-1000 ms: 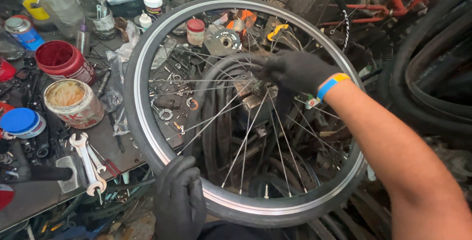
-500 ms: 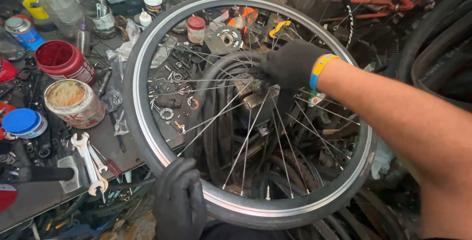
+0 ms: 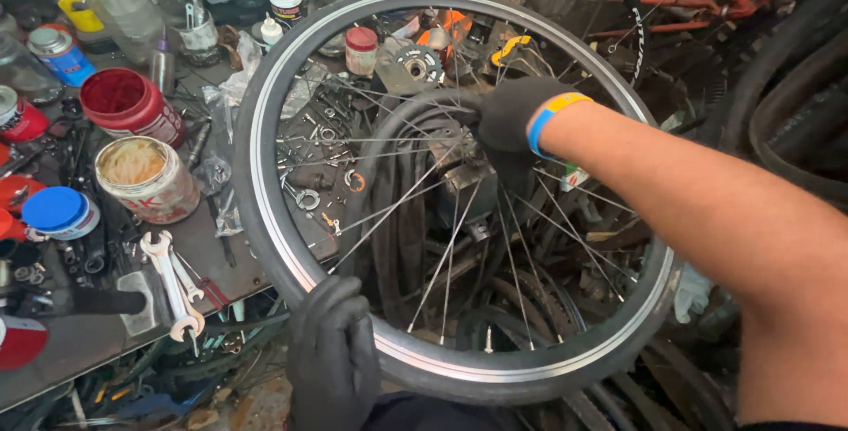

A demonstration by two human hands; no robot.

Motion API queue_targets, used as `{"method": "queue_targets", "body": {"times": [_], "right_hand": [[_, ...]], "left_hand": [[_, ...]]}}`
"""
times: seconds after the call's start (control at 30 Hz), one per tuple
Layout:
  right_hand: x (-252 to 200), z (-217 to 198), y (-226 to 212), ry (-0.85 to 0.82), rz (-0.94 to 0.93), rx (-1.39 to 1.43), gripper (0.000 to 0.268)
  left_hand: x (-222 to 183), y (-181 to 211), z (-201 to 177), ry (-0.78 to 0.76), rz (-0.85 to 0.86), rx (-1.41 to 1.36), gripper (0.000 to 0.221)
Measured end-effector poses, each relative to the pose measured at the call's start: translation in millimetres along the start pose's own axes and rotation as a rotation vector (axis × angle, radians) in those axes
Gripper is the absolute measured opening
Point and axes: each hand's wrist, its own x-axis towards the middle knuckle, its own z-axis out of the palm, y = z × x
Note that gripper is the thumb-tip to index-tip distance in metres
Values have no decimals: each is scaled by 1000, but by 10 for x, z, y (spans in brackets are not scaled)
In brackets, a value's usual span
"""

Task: Applying grease to a bicycle wheel hub and tightening the axle nuts using wrenches.

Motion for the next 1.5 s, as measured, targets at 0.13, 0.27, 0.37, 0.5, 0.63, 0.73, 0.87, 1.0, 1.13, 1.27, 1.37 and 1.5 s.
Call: {"method": "queue_targets", "body": {"times": [0.13,0.27,0.37,0.5,0.63,0.73,0.87,1.0,1.13,1.27,1.37,1.5], "right_hand": [[-506,-449,33,2,79,57,45],[-262,-298,773,651,78,-86,57],[-73,-25,784,533,38,182,38],[-176,514,367,377,-137,75,52],[-62,921,429,522,-183,14,40],[-170,838,459,441,-221,10,41],[-189,766,558,515,-191,135,42],[-197,870,373,441,-151,84,54],[-359,784,376,552,-234,223,28],[-342,702,643,700,-159,318,29],[-441,639,401,707,-217,386,33],[-308,599,164,543,-220,278,32]], "left_hand": [[-10,-107,7,-26,14,-23,12],[-34,-154,-4,-46,10,-45,12],[-34,-118,3,-43,-18,-23,12],[-29,-120,35,-11,-2,24,12],[-50,-136,40,-21,-27,32,10],[-112,-184,-9,-117,-40,118,15],[188,-22,-177,-308,123,617,22],[783,-137,489,-429,405,368,30],[1259,-174,1504,-450,430,274,24],[1500,-667,2031,-521,457,400,23],[1459,-656,1969,-575,479,441,26],[1380,-864,2134,-600,416,455,18]]}}
